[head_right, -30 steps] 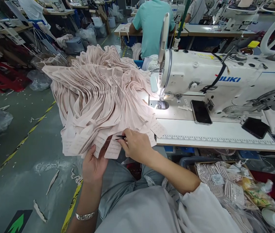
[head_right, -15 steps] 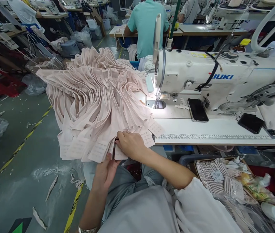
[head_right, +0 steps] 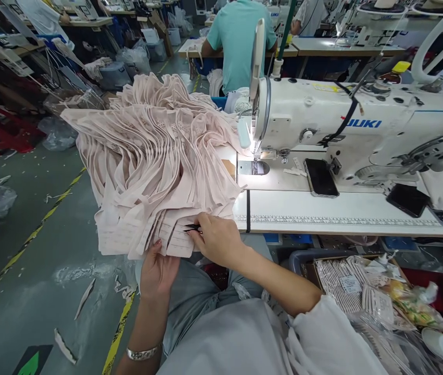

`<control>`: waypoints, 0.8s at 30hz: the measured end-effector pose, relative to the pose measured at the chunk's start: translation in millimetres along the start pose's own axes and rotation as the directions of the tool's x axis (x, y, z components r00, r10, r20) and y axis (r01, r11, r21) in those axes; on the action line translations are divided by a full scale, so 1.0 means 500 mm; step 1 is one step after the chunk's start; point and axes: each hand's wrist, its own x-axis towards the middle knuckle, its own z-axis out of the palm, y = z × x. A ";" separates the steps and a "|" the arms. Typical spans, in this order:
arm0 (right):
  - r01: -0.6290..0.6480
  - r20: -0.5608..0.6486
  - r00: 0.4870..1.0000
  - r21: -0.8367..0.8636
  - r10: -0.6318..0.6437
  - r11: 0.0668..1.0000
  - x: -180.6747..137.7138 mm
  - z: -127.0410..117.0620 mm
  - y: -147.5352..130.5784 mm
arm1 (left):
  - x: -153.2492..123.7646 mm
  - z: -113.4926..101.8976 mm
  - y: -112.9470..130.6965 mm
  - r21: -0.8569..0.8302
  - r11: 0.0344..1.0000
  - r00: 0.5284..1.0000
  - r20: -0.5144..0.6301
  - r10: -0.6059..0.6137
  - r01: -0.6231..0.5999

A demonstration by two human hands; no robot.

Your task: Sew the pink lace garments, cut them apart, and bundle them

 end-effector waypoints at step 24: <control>-0.074 0.091 0.992 -0.119 0.085 0.990 0.024 0.005 0.016 | -0.013 0.011 -0.061 0.190 0.982 1.000 -0.002 -0.017 0.017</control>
